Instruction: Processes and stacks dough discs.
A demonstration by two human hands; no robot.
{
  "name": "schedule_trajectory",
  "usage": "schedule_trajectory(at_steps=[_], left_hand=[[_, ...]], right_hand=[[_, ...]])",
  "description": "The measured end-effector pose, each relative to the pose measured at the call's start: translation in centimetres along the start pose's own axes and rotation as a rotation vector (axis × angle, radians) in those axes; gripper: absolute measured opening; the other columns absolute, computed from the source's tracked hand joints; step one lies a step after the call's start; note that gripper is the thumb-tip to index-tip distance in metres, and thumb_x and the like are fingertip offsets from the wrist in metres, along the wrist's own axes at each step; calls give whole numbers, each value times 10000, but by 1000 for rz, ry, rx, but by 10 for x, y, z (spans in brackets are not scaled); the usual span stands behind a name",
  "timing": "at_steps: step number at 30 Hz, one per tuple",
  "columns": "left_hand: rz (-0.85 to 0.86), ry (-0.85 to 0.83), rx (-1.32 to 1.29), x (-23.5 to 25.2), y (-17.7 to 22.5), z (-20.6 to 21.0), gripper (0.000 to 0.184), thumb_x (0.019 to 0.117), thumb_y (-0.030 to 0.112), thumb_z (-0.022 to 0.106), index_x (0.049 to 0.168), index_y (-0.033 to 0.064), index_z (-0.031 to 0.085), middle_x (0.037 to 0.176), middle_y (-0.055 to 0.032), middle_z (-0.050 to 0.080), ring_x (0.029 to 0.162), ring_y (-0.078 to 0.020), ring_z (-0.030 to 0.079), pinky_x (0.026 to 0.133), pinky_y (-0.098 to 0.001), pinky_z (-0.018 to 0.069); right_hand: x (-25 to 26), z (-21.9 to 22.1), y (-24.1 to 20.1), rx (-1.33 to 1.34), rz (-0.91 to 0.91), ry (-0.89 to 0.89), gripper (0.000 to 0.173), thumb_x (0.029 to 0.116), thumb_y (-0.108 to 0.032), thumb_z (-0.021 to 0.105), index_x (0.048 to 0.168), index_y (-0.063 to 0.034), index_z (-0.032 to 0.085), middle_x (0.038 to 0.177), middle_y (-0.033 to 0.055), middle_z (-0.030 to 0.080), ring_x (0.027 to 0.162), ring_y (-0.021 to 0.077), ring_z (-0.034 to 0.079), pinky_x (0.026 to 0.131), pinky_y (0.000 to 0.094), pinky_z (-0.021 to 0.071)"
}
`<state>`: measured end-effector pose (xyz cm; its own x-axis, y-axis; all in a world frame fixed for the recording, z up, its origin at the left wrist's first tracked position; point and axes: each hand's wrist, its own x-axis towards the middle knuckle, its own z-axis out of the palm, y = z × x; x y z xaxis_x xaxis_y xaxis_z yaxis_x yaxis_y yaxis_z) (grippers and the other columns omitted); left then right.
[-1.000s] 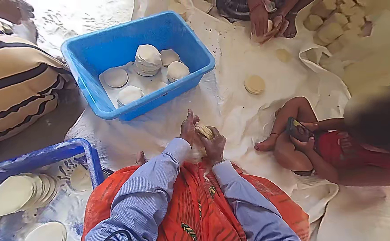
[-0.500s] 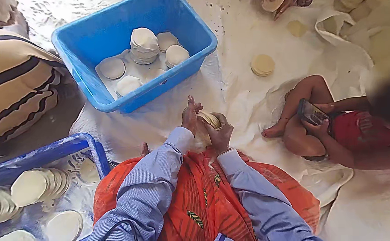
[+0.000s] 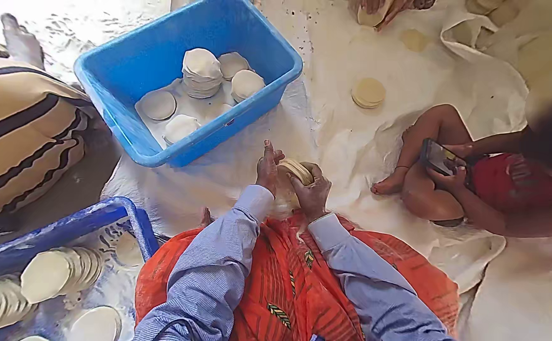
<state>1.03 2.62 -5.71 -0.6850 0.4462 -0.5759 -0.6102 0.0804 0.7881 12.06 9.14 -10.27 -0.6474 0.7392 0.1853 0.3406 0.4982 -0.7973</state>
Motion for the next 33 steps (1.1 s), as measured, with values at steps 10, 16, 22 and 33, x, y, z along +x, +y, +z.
schedule_trajectory(at_steps=[10,16,22,33], left_hand=[[-4,-38,8,0,-4,3,805,1099,542,128,1329,-88,573,1326,-231,630,1271,-278,566,1089,-431,405],[4,-23,22,2,-5,0,816,1095,556,124,1333,-84,571,1334,-231,627,1288,-280,557,1103,-437,397],[90,-45,142,-5,1,-4,754,1113,488,111,1420,-77,505,1453,-233,551,1384,-336,485,1158,-491,359],[16,4,59,-2,-7,2,725,1125,455,164,1308,-110,582,1380,-282,576,1332,-367,509,1139,-500,360]], right_hand=[[4,-2,-2,-83,80,-123,425,832,-240,835,1192,-47,719,1057,167,755,960,332,729,853,589,546],[2,-1,0,-64,78,-123,469,834,-252,842,1233,-55,692,1080,168,744,964,331,723,836,582,553],[4,-11,-23,-93,70,-105,454,862,-331,786,1156,7,715,1050,195,746,972,367,723,867,602,544],[6,1,-2,-87,110,-199,518,823,-268,848,1236,8,702,1110,247,735,1023,443,706,919,651,511]])
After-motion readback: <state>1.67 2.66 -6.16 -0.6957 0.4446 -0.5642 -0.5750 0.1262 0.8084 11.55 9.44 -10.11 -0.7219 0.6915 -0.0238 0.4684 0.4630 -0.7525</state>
